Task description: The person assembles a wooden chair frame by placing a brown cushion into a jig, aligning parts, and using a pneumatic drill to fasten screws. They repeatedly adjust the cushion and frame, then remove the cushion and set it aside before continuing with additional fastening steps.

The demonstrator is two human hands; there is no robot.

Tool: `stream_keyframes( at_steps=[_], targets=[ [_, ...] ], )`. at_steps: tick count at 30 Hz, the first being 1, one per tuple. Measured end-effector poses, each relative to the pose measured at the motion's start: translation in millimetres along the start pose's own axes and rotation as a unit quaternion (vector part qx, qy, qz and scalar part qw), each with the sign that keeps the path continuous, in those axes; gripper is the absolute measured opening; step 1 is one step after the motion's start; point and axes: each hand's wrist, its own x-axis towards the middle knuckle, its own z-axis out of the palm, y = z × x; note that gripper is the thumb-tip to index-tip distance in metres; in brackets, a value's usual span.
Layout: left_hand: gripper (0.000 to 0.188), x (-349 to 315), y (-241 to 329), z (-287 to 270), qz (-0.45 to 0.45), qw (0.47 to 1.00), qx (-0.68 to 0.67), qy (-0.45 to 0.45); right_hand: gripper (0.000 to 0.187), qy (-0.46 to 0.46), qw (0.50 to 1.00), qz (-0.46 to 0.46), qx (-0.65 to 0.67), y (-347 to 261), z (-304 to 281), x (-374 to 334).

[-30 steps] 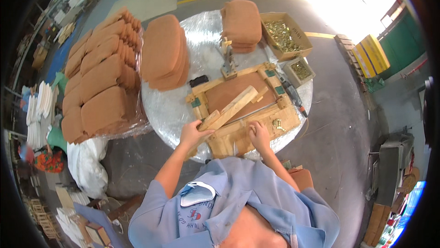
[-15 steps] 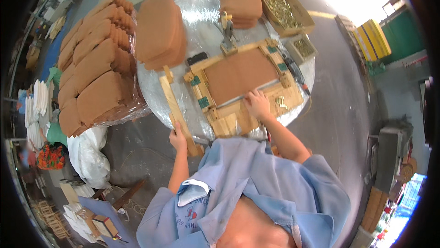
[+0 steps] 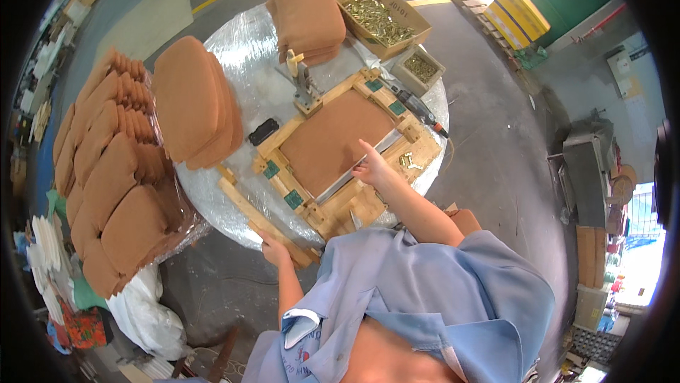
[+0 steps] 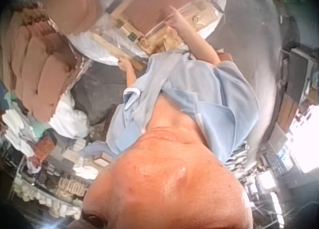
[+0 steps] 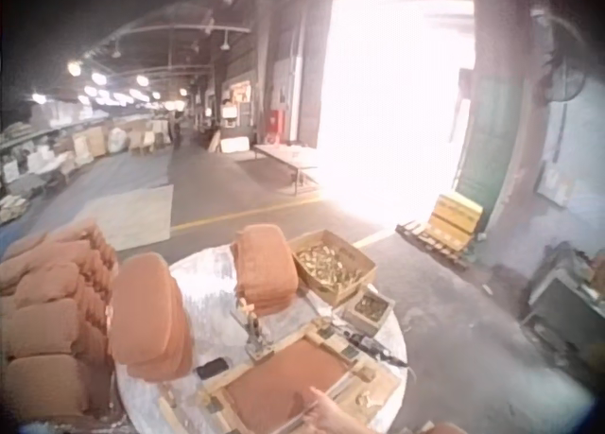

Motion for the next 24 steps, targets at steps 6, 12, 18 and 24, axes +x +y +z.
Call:
stream_keyframes(
  at_steps=[6, 12, 18, 24],
  targets=[
    [0.098, 2, 11, -9, -0.002, 0.999, 0.040, -0.008, 0.058, -0.012, 1.000, -0.009, -0.008, 7, 59, -13],
    [0.092, -2, 7, -14, 0.064, 0.997, 0.009, -0.032, 0.057, 0.095, 0.988, -0.118, -0.037, 22, 56, -13],
    [0.071, -5, 7, -33, 0.105, 0.959, 0.259, -0.036, 0.066, 0.070, 0.970, -0.189, -0.137, 2, 92, -79],
    [0.070, 8, 25, -35, 0.260, 0.919, 0.296, -0.021, 0.064, 0.084, 0.959, -0.247, -0.115, -2, 35, -85]
  ],
)
